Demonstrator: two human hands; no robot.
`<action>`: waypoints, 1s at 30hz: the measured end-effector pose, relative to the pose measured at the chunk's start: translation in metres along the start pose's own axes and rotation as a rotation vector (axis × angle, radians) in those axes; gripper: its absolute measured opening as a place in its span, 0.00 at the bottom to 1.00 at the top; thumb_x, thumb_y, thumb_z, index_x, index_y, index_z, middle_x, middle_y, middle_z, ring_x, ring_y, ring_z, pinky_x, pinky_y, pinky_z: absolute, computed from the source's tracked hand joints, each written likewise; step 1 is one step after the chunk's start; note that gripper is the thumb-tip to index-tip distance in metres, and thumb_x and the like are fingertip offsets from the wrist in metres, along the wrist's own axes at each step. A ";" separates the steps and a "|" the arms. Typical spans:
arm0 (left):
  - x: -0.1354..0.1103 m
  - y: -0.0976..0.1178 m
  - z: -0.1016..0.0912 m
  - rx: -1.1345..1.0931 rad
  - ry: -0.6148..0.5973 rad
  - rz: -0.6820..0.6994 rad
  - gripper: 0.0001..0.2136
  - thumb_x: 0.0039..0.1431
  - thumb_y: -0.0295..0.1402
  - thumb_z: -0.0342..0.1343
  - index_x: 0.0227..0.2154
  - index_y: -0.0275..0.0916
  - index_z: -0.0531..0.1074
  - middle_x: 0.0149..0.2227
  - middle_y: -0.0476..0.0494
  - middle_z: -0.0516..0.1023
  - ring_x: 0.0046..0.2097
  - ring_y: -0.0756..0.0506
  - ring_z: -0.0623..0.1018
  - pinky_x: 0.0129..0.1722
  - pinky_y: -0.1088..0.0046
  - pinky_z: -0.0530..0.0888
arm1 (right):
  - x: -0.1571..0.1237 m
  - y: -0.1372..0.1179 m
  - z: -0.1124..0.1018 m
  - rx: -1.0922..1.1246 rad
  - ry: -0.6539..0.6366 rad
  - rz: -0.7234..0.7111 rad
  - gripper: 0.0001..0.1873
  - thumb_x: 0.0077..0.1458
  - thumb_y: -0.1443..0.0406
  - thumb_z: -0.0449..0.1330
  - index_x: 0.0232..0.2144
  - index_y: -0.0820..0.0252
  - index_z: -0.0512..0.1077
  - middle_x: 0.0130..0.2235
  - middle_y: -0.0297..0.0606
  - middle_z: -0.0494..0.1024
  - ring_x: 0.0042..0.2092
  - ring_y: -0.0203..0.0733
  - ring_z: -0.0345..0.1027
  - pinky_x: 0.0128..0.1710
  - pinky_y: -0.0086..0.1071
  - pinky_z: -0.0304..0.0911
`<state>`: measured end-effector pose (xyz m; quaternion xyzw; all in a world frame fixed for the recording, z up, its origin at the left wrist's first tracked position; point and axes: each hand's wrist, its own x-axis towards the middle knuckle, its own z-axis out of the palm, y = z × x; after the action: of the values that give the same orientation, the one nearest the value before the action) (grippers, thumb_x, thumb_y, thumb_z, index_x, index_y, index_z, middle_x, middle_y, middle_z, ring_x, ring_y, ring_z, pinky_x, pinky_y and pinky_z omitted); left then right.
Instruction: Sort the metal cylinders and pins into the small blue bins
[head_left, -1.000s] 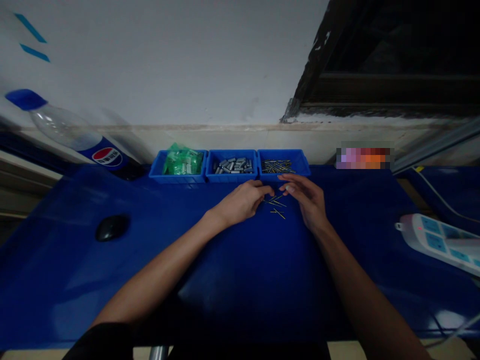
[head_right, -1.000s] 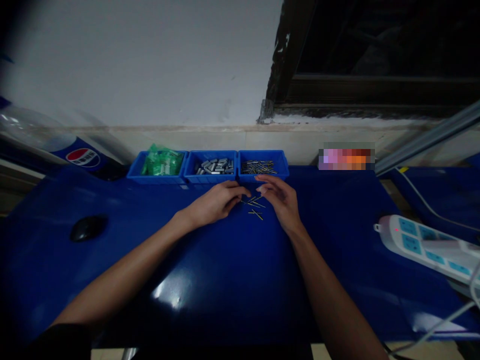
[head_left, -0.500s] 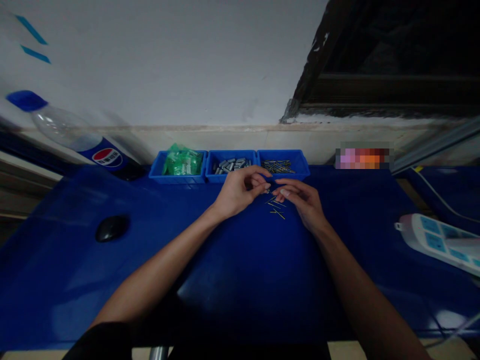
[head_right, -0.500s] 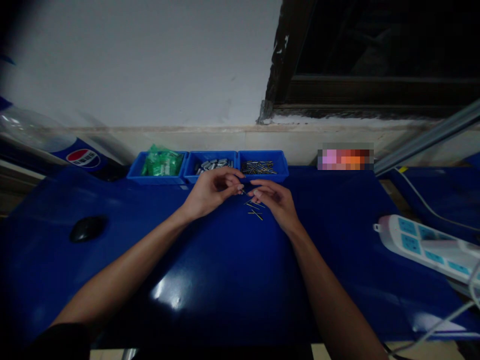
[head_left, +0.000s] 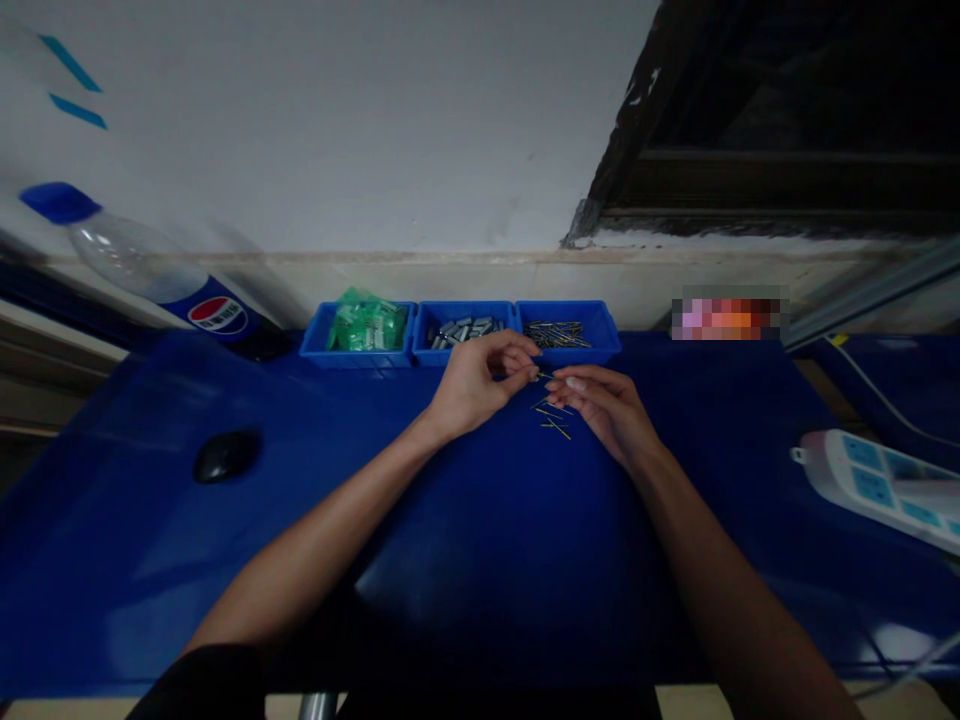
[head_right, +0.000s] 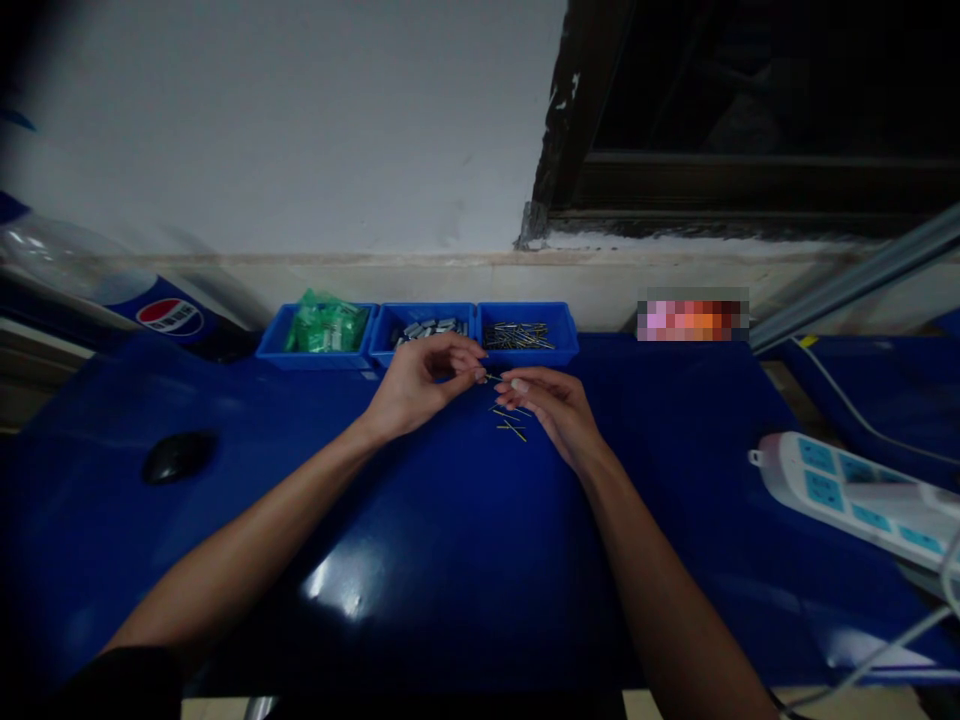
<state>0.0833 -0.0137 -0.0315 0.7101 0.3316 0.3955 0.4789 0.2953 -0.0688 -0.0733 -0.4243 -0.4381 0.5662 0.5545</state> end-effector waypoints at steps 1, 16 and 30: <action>0.000 0.000 0.000 0.000 0.003 0.002 0.09 0.60 0.31 0.63 0.42 0.35 0.78 0.35 0.43 0.82 0.36 0.49 0.81 0.41 0.70 0.80 | 0.000 0.000 0.000 0.008 0.006 0.001 0.11 0.53 0.55 0.74 0.38 0.50 0.87 0.38 0.40 0.88 0.36 0.47 0.82 0.42 0.45 0.76; -0.002 -0.008 0.001 0.414 -0.054 0.129 0.09 0.65 0.25 0.54 0.42 0.35 0.80 0.35 0.44 0.83 0.34 0.48 0.80 0.39 0.70 0.77 | 0.001 -0.001 0.000 -0.055 0.131 -0.233 0.13 0.57 0.60 0.72 0.46 0.44 0.85 0.49 0.36 0.87 0.46 0.49 0.81 0.51 0.48 0.75; -0.011 -0.025 0.015 0.829 -0.493 0.347 0.12 0.71 0.22 0.52 0.47 0.35 0.80 0.48 0.38 0.82 0.52 0.40 0.82 0.57 0.60 0.77 | 0.002 -0.005 -0.004 -0.097 0.212 -0.264 0.15 0.57 0.64 0.68 0.47 0.47 0.83 0.53 0.37 0.85 0.46 0.47 0.80 0.47 0.43 0.74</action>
<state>0.0887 -0.0210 -0.0614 0.9572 0.2150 0.1252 0.1481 0.3001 -0.0671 -0.0696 -0.4466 -0.4558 0.4188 0.6460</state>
